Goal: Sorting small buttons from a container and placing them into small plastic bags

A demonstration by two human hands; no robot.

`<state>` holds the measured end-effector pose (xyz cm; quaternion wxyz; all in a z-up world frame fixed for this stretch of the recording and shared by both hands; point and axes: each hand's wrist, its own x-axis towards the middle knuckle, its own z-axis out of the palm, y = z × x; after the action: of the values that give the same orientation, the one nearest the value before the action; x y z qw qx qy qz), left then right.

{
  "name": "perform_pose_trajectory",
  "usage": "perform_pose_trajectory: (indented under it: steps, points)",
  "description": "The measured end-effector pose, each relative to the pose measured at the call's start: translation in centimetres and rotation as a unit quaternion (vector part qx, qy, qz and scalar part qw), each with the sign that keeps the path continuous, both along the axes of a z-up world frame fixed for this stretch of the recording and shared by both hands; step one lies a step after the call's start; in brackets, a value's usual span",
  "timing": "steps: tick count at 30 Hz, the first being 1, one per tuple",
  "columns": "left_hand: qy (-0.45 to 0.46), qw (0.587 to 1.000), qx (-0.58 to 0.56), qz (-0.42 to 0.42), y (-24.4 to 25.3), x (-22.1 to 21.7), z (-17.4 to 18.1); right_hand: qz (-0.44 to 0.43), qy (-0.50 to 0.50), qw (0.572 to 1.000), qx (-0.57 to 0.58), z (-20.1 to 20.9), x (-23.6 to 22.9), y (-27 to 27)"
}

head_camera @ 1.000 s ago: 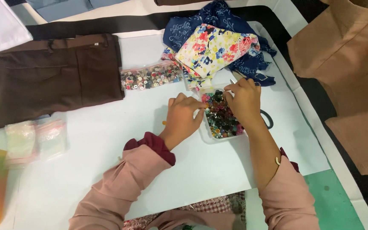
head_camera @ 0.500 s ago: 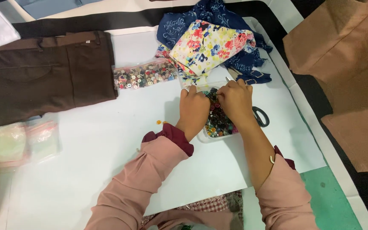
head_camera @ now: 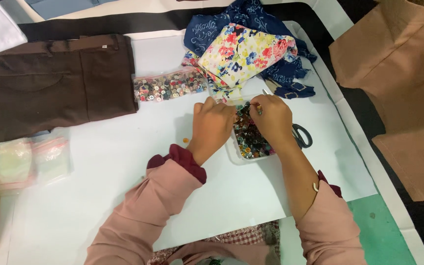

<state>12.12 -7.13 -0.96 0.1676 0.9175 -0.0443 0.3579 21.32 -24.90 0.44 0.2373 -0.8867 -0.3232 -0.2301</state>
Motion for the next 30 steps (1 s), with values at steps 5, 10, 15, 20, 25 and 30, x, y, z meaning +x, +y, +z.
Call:
perform_pose_trajectory:
  steps: [5,10,15,20,25,30]
  points:
    - [0.001,0.998,-0.065,0.018,4.9,-5.1,2.3,0.105,-0.118,0.983,0.088,4.8,-4.3,2.3]
    - [0.044,0.992,-0.108,0.047,8.4,-10.3,1.7,0.179,-0.198,0.958,0.108,3.2,-8.3,5.7]
    - [0.133,0.974,-0.172,0.064,8.5,-13.6,1.5,0.273,-0.086,0.955,0.081,0.4,-12.2,7.9]
    - [0.159,0.963,-0.206,0.067,8.1,-13.3,1.3,0.265,-0.007,0.963,0.055,-3.0,-11.0,8.2]
    - [0.159,0.960,-0.219,0.067,7.8,-13.3,1.3,0.250,0.043,0.966,0.042,-3.5,-10.4,8.3]
    - [0.152,0.960,-0.229,0.059,7.9,-13.3,0.7,0.244,0.091,0.965,0.042,-3.3,-10.9,8.4]
